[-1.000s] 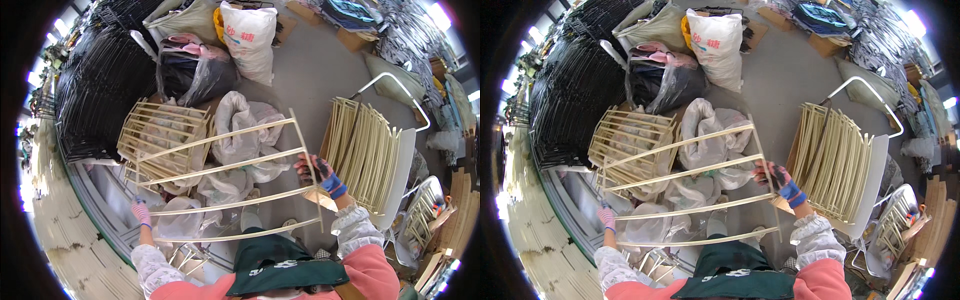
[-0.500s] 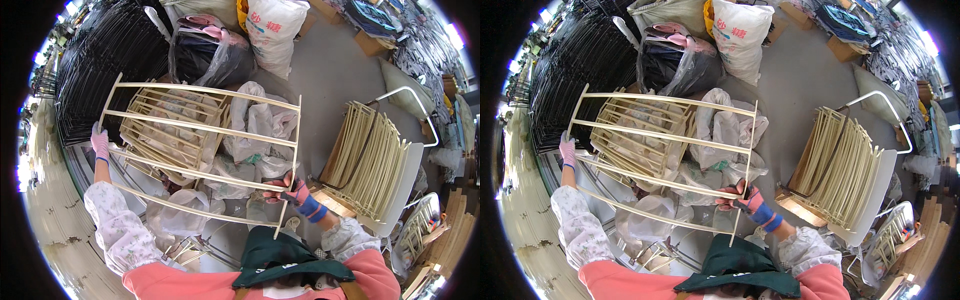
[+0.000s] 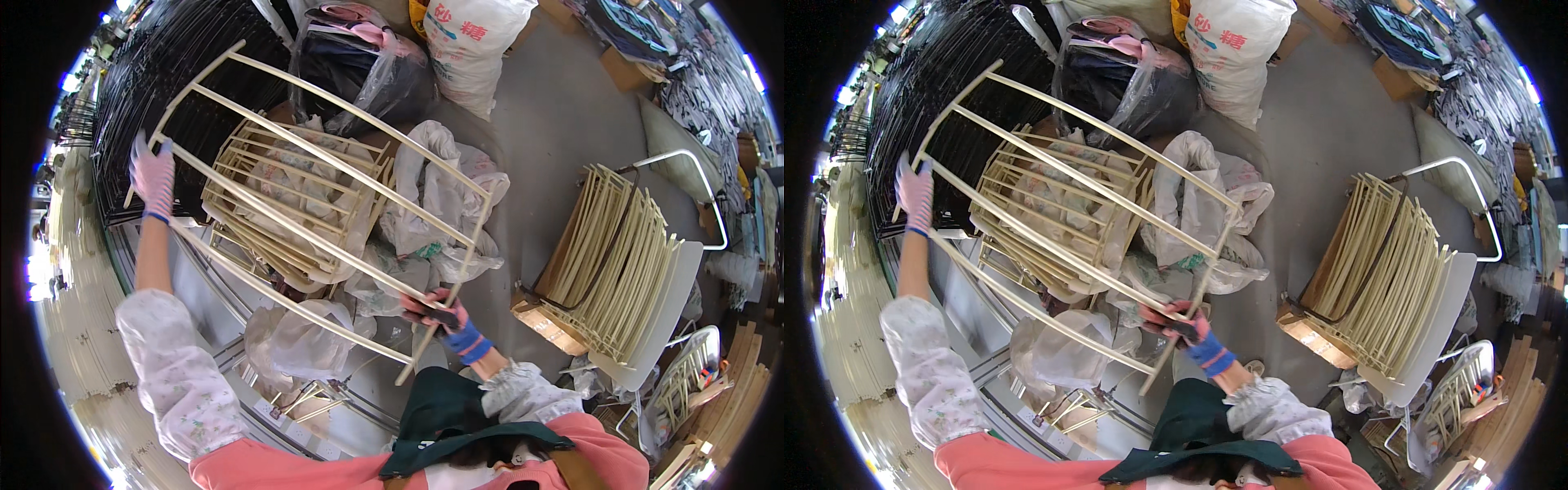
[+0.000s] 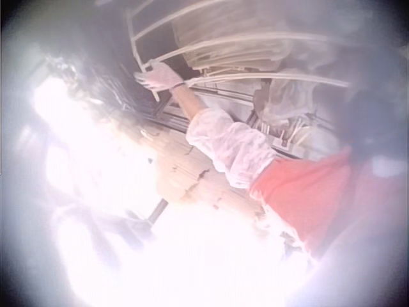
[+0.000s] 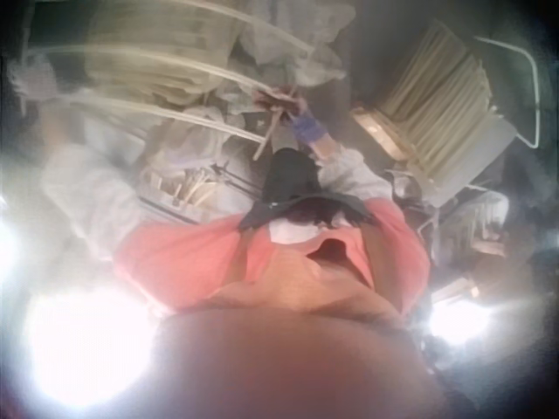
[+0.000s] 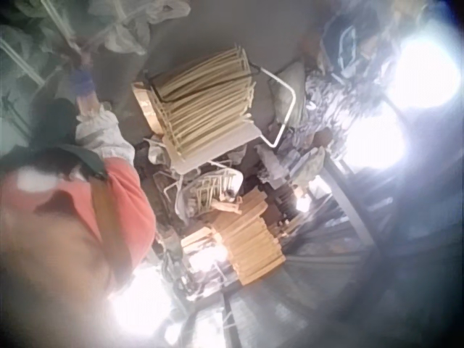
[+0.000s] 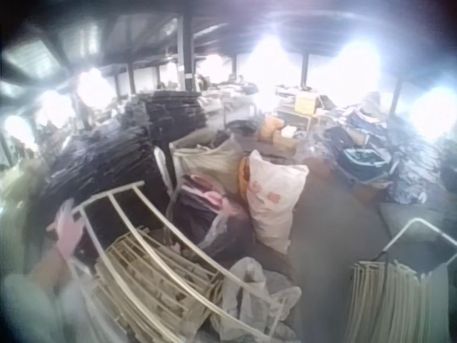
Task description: The person repeatedly picks up thin wooden sticks and a pre-assembled frame, then uses a hydraulic press to join the sticks to the frame. After each press, the person removes the assembled frame and places it in a stack on the floor. The process is repeated multiple times throughout the clip.
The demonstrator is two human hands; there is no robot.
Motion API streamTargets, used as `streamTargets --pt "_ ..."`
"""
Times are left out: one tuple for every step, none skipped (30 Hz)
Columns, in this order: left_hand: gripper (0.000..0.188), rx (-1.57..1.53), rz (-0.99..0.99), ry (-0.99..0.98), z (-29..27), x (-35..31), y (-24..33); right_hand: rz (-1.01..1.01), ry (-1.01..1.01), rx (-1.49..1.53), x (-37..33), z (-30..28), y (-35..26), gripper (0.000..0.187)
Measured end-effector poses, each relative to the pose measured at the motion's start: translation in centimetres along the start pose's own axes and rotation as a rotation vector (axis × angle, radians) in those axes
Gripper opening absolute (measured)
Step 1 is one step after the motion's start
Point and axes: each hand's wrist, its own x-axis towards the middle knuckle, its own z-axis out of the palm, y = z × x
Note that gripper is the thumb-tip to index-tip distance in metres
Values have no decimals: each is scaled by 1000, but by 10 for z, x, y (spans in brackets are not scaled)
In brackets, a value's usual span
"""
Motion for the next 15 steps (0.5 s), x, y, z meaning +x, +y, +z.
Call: streamTargets --pt "69 86 -111 0 6 -30 4 3 83 -23 7 9 11 32" --pt "77 113 -295 -203 6 -61 7 -15 83 -70 22 16 23 30" --pt "84 41 -246 -167 1 -107 12 -18 90 -108 37 22 34 28" --pt "87 150 -332 -433 -12 -148 18 -43 78 -114 51 27 49 27" --pt "90 205 -256 -453 -30 -192 25 -38 94 -112 62 31 63 26" --pt "85 56 -415 -850 -53 -227 31 -66 58 -91 73 32 76 27" --pt "83 -83 -655 -1151 -76 -260 39 -83 42 -65 81 31 87 27" --pt "71 -293 -614 -1104 -99 -294 52 -52 93 -58 90 28 97 27" --pt "59 -449 -623 -1101 -128 -332 69 9 211 -29 96 24 105 26" --pt "50 -985 -604 -792 -147 -352 80 -43 167 23 98 22 113 24" --pt "44 -1035 -842 -842 -151 -357 81 -15 232 14 101 19 118 28" --pt "39 -1099 -1044 -890 -154 -363 83 -76 210 -10 102 17 123 32" --pt "34 -1187 -1248 -956 -158 -366 82 -54 293 -24 101 16 125 37" --pt "32 -1039 -1237 -994 -155 -362 76 -85 117 -114 98 17 127 54" --pt "32 -1042 -1271 -974 -152 -358 70 -44 -8 -276 94 20 127 68"
